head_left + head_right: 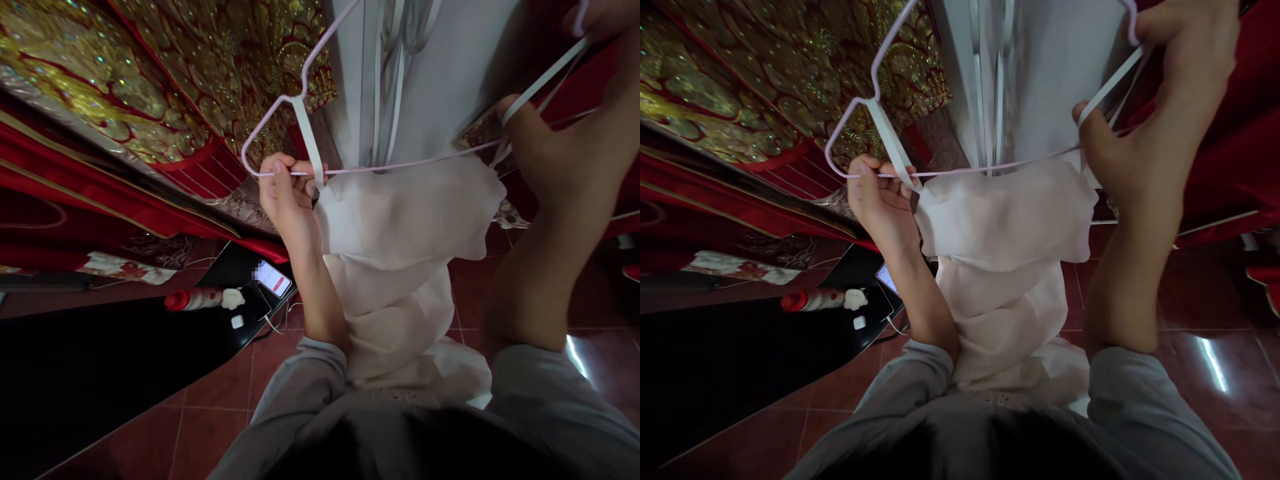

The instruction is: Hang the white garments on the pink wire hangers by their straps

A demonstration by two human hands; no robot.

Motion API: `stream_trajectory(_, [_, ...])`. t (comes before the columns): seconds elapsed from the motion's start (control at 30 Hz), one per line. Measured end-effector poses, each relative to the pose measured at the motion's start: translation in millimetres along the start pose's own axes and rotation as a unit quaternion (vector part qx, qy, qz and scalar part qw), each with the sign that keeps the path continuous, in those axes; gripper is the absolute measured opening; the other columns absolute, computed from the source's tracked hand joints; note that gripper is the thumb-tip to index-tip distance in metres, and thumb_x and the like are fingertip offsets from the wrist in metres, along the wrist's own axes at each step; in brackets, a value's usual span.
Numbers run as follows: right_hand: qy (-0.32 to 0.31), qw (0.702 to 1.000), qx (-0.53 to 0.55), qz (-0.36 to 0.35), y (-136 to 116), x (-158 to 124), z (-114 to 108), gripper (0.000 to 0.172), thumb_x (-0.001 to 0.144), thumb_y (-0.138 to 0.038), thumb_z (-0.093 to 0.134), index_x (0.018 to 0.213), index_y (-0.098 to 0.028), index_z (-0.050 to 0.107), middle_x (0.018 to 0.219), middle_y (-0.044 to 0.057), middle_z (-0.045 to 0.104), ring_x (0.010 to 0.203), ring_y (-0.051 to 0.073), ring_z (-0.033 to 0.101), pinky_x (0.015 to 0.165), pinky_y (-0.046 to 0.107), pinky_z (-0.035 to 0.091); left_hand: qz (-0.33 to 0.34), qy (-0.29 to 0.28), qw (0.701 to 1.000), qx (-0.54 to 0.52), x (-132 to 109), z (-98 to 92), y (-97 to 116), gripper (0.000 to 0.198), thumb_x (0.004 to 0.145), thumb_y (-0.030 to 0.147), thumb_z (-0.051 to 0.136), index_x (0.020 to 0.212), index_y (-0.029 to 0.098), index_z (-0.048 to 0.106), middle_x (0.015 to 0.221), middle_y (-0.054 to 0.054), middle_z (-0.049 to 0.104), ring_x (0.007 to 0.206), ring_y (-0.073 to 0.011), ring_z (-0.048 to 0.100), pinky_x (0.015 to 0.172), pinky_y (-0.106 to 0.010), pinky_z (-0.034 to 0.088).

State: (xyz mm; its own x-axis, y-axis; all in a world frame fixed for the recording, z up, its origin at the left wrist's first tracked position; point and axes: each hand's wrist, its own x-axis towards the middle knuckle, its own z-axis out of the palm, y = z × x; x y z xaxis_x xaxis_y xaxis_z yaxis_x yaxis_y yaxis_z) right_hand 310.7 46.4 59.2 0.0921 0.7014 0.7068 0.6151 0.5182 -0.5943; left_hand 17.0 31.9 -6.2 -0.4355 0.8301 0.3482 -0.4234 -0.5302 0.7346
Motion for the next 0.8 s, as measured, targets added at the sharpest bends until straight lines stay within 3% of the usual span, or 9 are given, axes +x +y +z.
stream_trajectory(0.1, [-0.011, 0.981, -0.063, -0.185, -1, -9, 9, 0.059, 0.087, -0.016, 0.067, 0.143, -0.034, 0.058, 0.142, -0.005, 0.06, 0.138, 0.022, 0.052, 0.125, 0.043, 0.034, 0.01, -0.009, 1.0, -0.007, -1, -0.7, -2, 0.021, 0.109, 0.031, 0.049, 0.09, 0.024, 0.054, 0.069, -0.001, 0.062, 0.064, -0.0162, 0.063, 0.064, -0.03, 0.052])
stream_trajectory(0.17, [-0.004, 0.977, -0.029, -0.21, 0, -18, 16, 0.058, 0.09, -0.018, 0.063, 0.145, -0.034, 0.056, 0.15, -0.005, 0.055, 0.145, 0.023, 0.049, 0.127, 0.044, 0.033, 0.012, -0.018, 1.0, -0.017, -2, -0.4, -3, 0.02, 0.105, 0.036, 0.058, 0.09, 0.024, 0.056, 0.071, -0.001, 0.063, 0.063, -0.017, 0.064, 0.063, -0.031, 0.052])
stream_trajectory(0.3, [-0.012, 0.983, -0.041, -0.181, -8, -50, 36, 0.061, 0.087, -0.028, 0.067, 0.146, -0.028, 0.055, 0.157, 0.005, 0.049, 0.153, 0.032, 0.039, 0.131, 0.059, 0.023, 0.001, -0.003, 1.0, -0.01, -6, 3.2, -3, 0.02, 0.103, 0.036, 0.058, 0.088, 0.024, 0.056, 0.071, -0.001, 0.064, 0.067, -0.0186, 0.067, 0.063, -0.03, 0.052])
stream_trajectory(0.4, [-0.03, 0.992, -0.046, -0.113, -16, -76, 54, 0.06, 0.088, -0.037, 0.065, 0.147, -0.033, 0.051, 0.158, 0.005, 0.046, 0.159, 0.035, 0.025, 0.13, 0.069, 0.013, -0.001, 0.011, 1.0, 0.024, -9, 6.3, -3, 0.019, 0.103, 0.036, 0.056, 0.089, 0.024, 0.053, 0.072, -0.001, 0.063, 0.071, -0.0193, 0.069, 0.067, -0.03, 0.053])
stream_trajectory(0.53, [-0.076, 0.994, -0.004, -0.075, -17, -89, 65, 0.046, 0.089, -0.042, 0.063, 0.134, -0.035, 0.057, 0.129, 0.006, 0.061, 0.141, 0.03, 0.047, 0.129, 0.066, 0.027, 0.031, -0.001, 0.998, 0.057, -17, 4.9, -2, 0.022, 0.103, 0.043, 0.058, 0.095, 0.023, 0.056, 0.08, -0.002, 0.068, 0.078, -0.0193, 0.07, 0.075, -0.032, 0.054])
stream_trajectory(0.63, [-0.064, 0.996, -0.023, -0.062, -17, -86, 66, 0.036, 0.091, -0.043, 0.059, 0.125, -0.034, 0.061, 0.119, 0.007, 0.063, 0.134, 0.029, 0.051, 0.126, 0.063, 0.033, 0.022, -0.061, 0.983, 0.172, -30, 1.0, 7, 0.029, 0.104, 0.047, 0.057, 0.1, 0.02, 0.068, 0.099, -0.008, 0.074, 0.095, -0.0223, 0.07, 0.086, -0.036, 0.053])
stream_trajectory(0.73, [-0.056, 0.995, -0.031, -0.075, -19, -87, 70, 0.035, 0.093, -0.041, 0.055, 0.128, -0.035, 0.059, 0.118, 0.005, 0.065, 0.128, 0.026, 0.054, 0.124, 0.059, 0.036, 0.012, -0.117, 0.949, 0.292, -37, -0.3, 33, 0.03, 0.103, 0.044, 0.061, 0.093, 0.02, 0.076, 0.099, -0.008, 0.075, 0.098, -0.0243, 0.067, 0.092, -0.04, 0.052])
stream_trajectory(0.8, [-0.047, 0.994, -0.022, -0.1, -20, -91, 74, 0.04, 0.092, -0.041, 0.056, 0.131, -0.035, 0.057, 0.12, 0.004, 0.064, 0.128, 0.026, 0.054, 0.122, 0.058, 0.038, 0.011, -0.118, 0.955, 0.271, -32, 2.1, 56, 0.028, 0.102, 0.04, 0.062, 0.086, 0.022, 0.076, 0.089, -0.005, 0.074, 0.086, -0.0227, 0.068, 0.082, -0.039, 0.054])
